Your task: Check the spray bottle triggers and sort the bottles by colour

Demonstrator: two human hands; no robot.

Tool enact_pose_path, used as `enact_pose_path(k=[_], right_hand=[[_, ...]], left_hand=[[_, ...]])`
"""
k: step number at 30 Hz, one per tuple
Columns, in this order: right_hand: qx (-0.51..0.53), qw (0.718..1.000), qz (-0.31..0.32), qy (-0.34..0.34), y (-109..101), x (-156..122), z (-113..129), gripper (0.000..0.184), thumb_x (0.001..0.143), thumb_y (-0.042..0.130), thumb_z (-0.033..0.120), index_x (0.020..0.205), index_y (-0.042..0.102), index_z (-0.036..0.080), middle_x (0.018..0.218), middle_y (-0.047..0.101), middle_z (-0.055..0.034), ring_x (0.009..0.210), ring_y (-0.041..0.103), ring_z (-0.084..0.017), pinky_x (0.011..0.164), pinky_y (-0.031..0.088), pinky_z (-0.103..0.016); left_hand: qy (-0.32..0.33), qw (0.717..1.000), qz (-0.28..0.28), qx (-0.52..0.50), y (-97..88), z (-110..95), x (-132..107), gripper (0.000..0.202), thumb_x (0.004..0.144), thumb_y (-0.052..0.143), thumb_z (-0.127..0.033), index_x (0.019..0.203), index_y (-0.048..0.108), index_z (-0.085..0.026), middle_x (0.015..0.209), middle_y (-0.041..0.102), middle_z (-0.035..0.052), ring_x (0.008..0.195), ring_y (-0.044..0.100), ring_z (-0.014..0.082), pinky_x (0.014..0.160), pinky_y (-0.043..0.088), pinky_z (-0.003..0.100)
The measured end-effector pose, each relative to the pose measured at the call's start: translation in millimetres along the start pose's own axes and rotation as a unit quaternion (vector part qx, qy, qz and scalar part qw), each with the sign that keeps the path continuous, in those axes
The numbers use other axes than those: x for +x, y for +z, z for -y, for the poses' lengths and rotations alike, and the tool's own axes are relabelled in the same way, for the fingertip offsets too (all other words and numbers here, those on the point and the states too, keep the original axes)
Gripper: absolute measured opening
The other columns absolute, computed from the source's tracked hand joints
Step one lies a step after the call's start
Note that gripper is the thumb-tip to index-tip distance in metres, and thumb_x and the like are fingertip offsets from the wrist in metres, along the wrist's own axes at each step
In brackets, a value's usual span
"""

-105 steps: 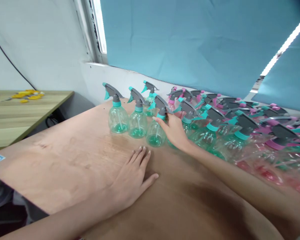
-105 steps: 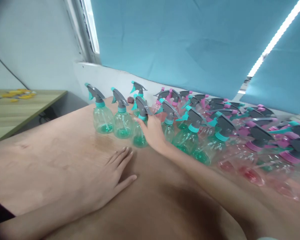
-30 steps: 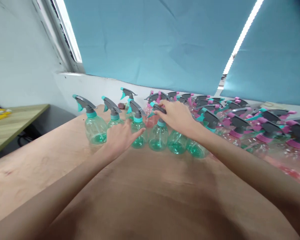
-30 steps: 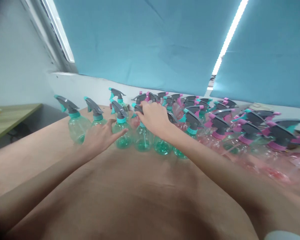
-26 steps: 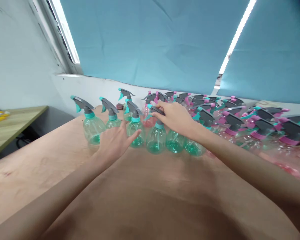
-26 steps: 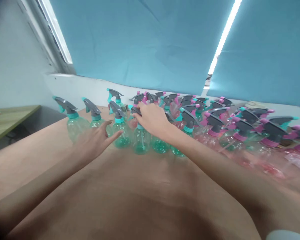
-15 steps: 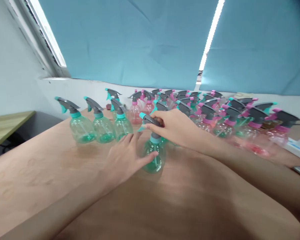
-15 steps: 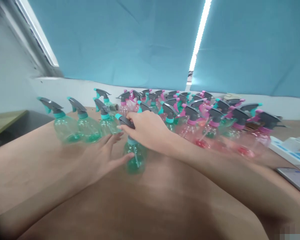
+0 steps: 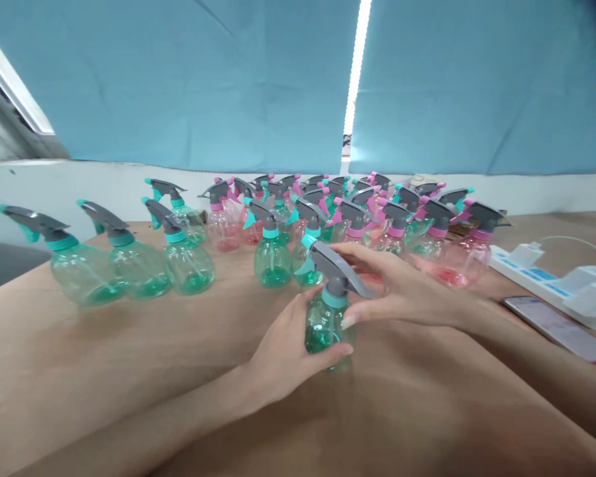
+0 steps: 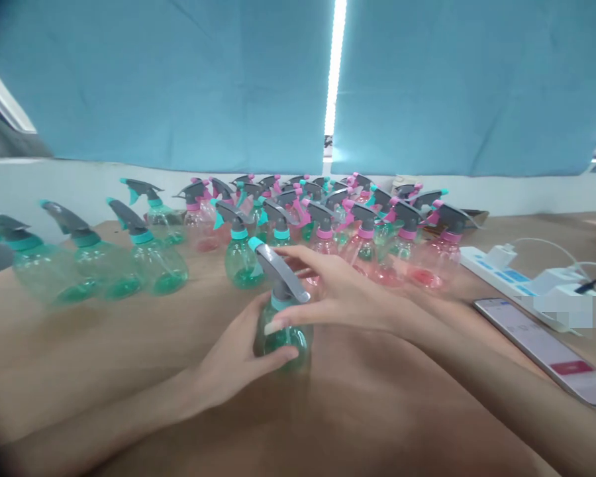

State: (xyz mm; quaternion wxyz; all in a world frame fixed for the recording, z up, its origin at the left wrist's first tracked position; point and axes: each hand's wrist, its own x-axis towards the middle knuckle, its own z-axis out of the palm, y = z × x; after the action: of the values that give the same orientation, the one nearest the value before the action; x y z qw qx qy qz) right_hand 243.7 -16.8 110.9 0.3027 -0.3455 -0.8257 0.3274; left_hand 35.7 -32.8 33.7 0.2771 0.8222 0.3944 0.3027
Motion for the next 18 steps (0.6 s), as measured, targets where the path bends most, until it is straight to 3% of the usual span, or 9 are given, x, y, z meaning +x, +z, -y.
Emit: enact_pose_path(k=[3,6,9,12,14,18], right_hand=[[0.065,0.997,-0.041,0.005,4,-8,-24,0.069,0.073,0.077,0.034,0.134,0.045,0.034,0.135,0.056,-0.0032,0.118,0.059,-0.024,0.097,0.05,-0.04],[0.062,0.996,-0.071,0.001,13,-6,-33,0.068,0.068,0.08,0.032,0.128,0.05,0.029,0.116,0.066,-0.0048,0.1,0.066,-0.024,0.081,0.056,-0.038],[0.05,0.988,-0.141,0.03,21,0,-27,0.045,0.072,0.074,0.033,0.113,0.057,0.026,0.083,0.068,-0.0006,0.075,0.067,-0.021,0.06,0.055,-0.033],[0.055,0.977,-0.201,0.044,26,5,-18,0.021,0.081,0.063,0.034,0.1,0.058,0.028,0.079,0.067,-0.0005,0.07,0.067,-0.021,0.054,0.053,-0.032],[0.034,0.976,-0.212,0.026,28,7,-18,0.015,0.083,0.056,0.029,0.098,0.056,0.029,0.083,0.068,-0.0011,0.07,0.066,-0.02,0.057,0.054,-0.032],[0.011,0.981,-0.195,0.01,29,9,-25,0.021,0.08,0.051,0.02,0.099,0.054,0.029,0.076,0.066,0.0001,0.058,0.06,-0.017,0.053,0.051,-0.031]], left_hand=[[0.011,0.999,0.011,-0.035,10.3,3,7,0.078,0.081,0.071,-0.049,0.143,0.029,-0.027,0.141,0.048,0.0111,0.128,0.046,0.0353,0.102,0.039,0.055],[0.036,0.998,0.015,-0.039,16.9,5,15,0.074,0.08,0.073,-0.05,0.139,0.036,-0.026,0.143,0.046,0.0108,0.131,0.042,0.0358,0.105,0.037,0.054],[0.07,0.996,0.015,-0.048,21.5,7,24,0.078,0.08,0.073,-0.051,0.142,0.033,-0.025,0.144,0.044,0.0104,0.132,0.04,0.0332,0.107,0.035,0.05],[0.09,0.994,0.021,-0.056,24.5,11,31,0.086,0.078,0.072,-0.057,0.144,0.029,-0.021,0.142,0.045,0.0136,0.131,0.042,0.0335,0.107,0.036,0.048],[0.098,0.994,0.024,-0.049,24.8,14,33,0.091,0.076,0.071,-0.063,0.144,0.028,-0.019,0.14,0.046,0.0155,0.13,0.043,0.0354,0.106,0.036,0.05],[0.11,0.993,0.051,-0.004,20.1,24,33,0.098,0.074,0.066,-0.071,0.147,0.023,-0.021,0.139,0.047,0.0164,0.125,0.047,0.0374,0.103,0.038,0.052]])
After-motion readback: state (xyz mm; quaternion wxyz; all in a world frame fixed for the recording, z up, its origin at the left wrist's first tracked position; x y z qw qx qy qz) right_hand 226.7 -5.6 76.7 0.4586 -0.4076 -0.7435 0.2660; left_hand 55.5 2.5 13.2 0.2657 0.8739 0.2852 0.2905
